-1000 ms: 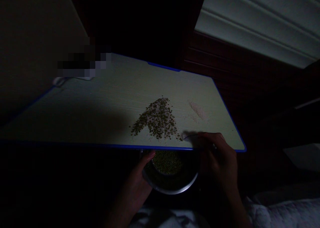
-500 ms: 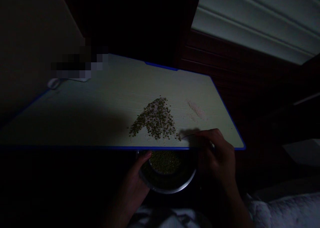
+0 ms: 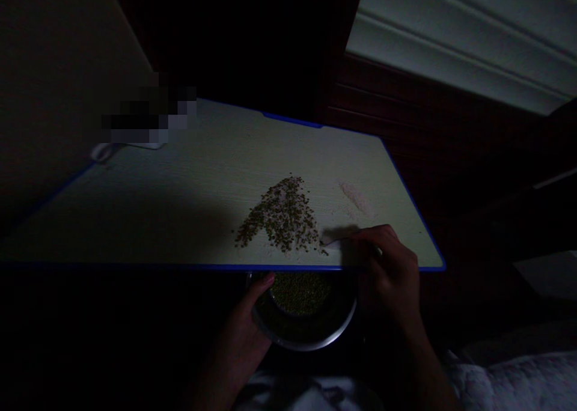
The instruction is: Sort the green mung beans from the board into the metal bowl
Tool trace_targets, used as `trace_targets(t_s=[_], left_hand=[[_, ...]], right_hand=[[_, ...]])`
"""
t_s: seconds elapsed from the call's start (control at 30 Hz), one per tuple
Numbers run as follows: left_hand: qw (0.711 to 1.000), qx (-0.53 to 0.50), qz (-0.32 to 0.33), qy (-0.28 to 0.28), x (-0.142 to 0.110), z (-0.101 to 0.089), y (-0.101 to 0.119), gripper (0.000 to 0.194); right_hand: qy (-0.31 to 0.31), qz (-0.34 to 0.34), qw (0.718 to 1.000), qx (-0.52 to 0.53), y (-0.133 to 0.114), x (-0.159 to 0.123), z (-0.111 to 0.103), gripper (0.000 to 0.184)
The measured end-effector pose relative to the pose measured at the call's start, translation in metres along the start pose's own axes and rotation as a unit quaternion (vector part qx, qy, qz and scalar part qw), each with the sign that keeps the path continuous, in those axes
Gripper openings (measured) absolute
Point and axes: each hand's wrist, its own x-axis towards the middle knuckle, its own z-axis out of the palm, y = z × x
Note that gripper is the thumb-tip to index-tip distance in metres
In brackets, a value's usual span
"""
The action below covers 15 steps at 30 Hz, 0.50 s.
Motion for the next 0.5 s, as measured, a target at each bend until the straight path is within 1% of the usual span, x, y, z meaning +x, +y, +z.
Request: trace_targets(t_s=[0.13, 0.37, 0.5], left_hand=[[1.0, 0.003, 0.007, 0.019, -0.0011, 0.0049, 0.0004, 0.042], [0.999, 0.019, 0.005, 0.039, -0.0003, 0.0034, -0.001, 0.035], [0.999, 0.02, 0.005, 0.045, -0.0011, 0.0031, 0.0001, 0.026]], right_hand=[[0.002, -0.014, 1.0, -0.009, -0.0016, -0.0009, -0.0026, 0.027], [0.011, 0.008, 1.0, -0.025, -0.0025, -0.006, 0.0028, 0.035], [0.01, 0.011, 1.0, -0.01, -0.0006, -0.0051, 0.0066, 0.033]])
